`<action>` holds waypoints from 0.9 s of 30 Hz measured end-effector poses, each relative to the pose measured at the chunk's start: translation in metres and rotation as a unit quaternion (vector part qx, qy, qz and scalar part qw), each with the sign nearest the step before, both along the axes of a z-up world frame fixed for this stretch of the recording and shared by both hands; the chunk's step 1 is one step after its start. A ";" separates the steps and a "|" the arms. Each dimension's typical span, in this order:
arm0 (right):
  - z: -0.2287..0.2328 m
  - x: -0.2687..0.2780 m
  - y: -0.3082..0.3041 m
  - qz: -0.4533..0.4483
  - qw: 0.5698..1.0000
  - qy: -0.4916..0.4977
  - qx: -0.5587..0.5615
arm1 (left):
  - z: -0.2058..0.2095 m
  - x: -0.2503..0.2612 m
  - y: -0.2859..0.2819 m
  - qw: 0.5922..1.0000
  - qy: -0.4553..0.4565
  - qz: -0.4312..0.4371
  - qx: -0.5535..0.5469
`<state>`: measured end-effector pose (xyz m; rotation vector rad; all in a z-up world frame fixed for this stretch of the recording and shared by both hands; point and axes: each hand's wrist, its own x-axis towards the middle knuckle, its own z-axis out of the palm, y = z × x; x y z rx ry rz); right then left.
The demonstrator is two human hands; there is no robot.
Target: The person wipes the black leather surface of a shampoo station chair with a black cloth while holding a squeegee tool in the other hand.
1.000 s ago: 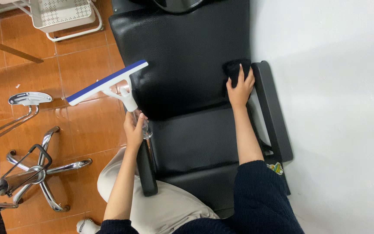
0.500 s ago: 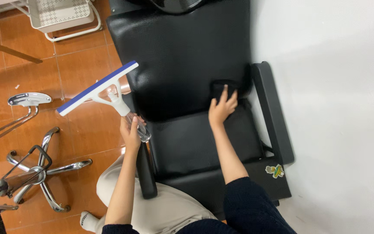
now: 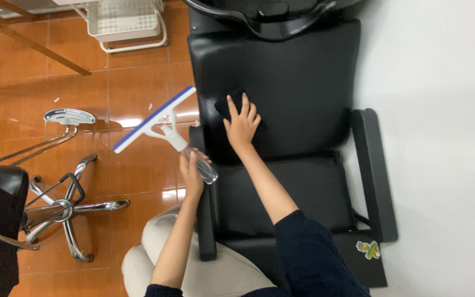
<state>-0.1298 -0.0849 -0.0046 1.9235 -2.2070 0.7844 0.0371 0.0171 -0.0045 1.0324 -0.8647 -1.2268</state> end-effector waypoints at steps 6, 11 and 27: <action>0.017 0.014 -0.027 -0.022 1.000 0.016 0.005 | -0.005 0.006 -0.012 0.996 0.067 -0.019 0.053; 0.021 0.039 -0.063 -0.028 0.999 0.032 -0.015 | 0.004 0.022 -0.016 0.987 0.111 -0.075 0.089; 0.033 0.029 -0.058 -0.076 0.996 0.055 0.000 | 0.042 0.067 -0.068 0.978 0.059 -0.136 0.150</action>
